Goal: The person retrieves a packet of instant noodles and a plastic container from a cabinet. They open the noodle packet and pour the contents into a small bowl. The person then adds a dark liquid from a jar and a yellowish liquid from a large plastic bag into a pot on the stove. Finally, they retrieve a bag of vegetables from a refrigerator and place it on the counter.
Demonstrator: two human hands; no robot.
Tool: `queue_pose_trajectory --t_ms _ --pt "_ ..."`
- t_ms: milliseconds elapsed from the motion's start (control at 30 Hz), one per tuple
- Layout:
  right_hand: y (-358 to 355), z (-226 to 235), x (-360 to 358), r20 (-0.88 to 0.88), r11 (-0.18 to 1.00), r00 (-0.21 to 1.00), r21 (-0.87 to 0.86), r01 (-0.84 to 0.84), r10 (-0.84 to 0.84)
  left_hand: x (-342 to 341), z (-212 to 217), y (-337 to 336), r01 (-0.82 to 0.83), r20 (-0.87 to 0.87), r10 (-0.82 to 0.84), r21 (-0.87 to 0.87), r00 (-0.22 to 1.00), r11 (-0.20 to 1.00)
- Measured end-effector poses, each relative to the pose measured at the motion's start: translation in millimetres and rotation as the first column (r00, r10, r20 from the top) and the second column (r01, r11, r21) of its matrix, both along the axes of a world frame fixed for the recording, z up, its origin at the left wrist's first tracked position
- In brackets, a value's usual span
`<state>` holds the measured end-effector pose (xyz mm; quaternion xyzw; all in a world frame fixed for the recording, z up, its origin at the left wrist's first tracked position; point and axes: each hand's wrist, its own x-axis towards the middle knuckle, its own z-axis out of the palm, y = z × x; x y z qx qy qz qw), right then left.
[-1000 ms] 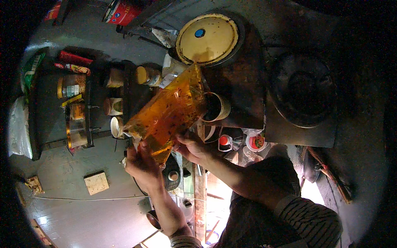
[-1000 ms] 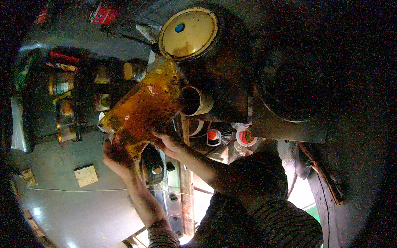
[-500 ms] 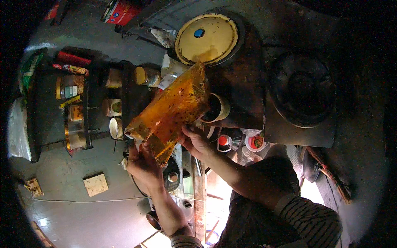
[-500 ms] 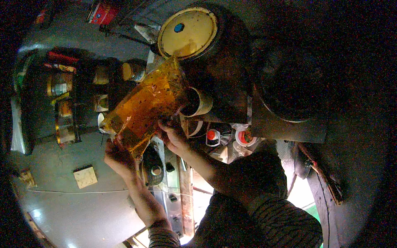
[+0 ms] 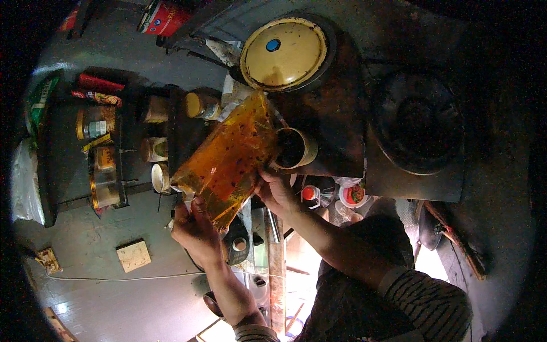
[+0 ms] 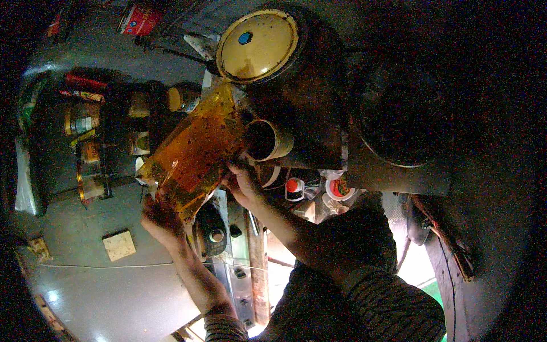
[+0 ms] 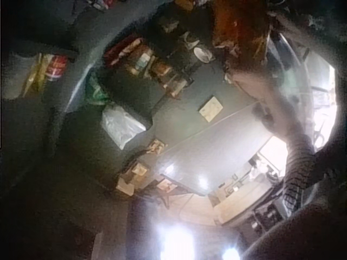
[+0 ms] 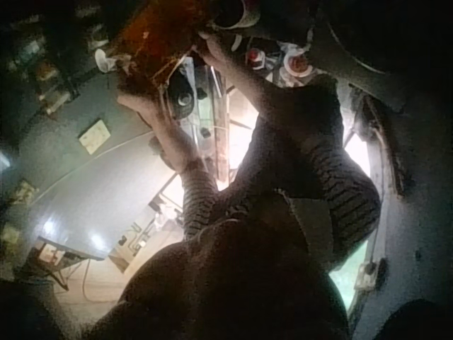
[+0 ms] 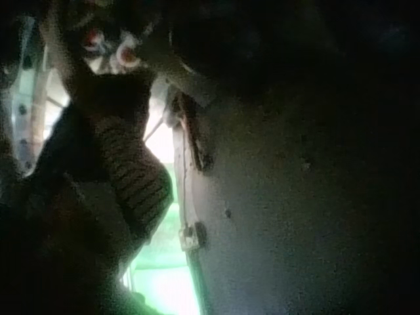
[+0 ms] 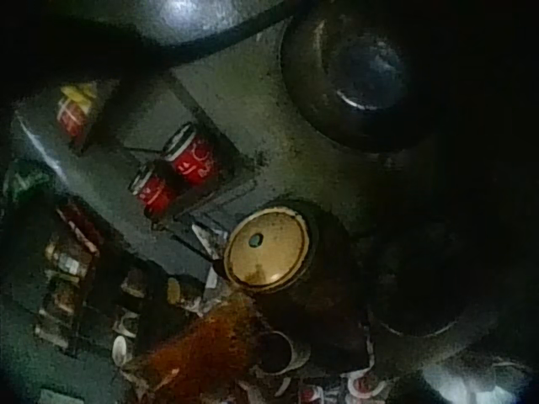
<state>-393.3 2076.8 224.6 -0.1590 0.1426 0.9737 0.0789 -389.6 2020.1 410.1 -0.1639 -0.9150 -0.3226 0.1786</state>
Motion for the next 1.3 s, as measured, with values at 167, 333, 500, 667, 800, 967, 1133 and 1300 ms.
queue_pose_trajectory --t_ms 167,333,500,667,800,967,1133,1300 --pt "1 -10 -1 0.116 0.998 0.993 0.066 -0.013 0.005 -4 2 -5 0.014 -0.089 -0.023 -0.101 0.996 0.995" --pt "11 8 1 0.216 0.997 0.976 -0.071 0.009 0.007 1 7 -2 -0.029 -0.069 0.015 -0.201 0.998 0.979" --pt "13 12 1 0.195 0.999 0.98 -0.016 0.036 -0.032 -2 4 -4 0.038 -0.05 -0.037 0.003 0.998 0.999" --pt "16 16 1 0.258 0.999 0.966 -0.039 0.003 0.007 -2 8 -7 -0.019 -0.084 0.009 -0.119 0.996 0.993" --pt "11 12 -2 0.237 0.997 0.97 -0.049 0.059 -0.046 1 8 -2 0.017 -0.073 -0.018 -0.016 0.997 1.0" --pt "11 8 -8 0.294 0.997 0.954 -0.044 0.071 -0.055 -1 11 -2 -0.021 0.007 0.02 0.084 1.0 0.996" --pt "12 12 -5 0.237 0.992 0.969 -0.081 0.098 -0.076 1 16 -11 -0.074 0.074 0.073 0.015 0.995 0.997" --pt "12 2 -4 0.058 0.983 0.984 -0.065 0.172 -0.168 2 18 -4 -0.021 0.058 0.022 -0.017 0.998 1.0"
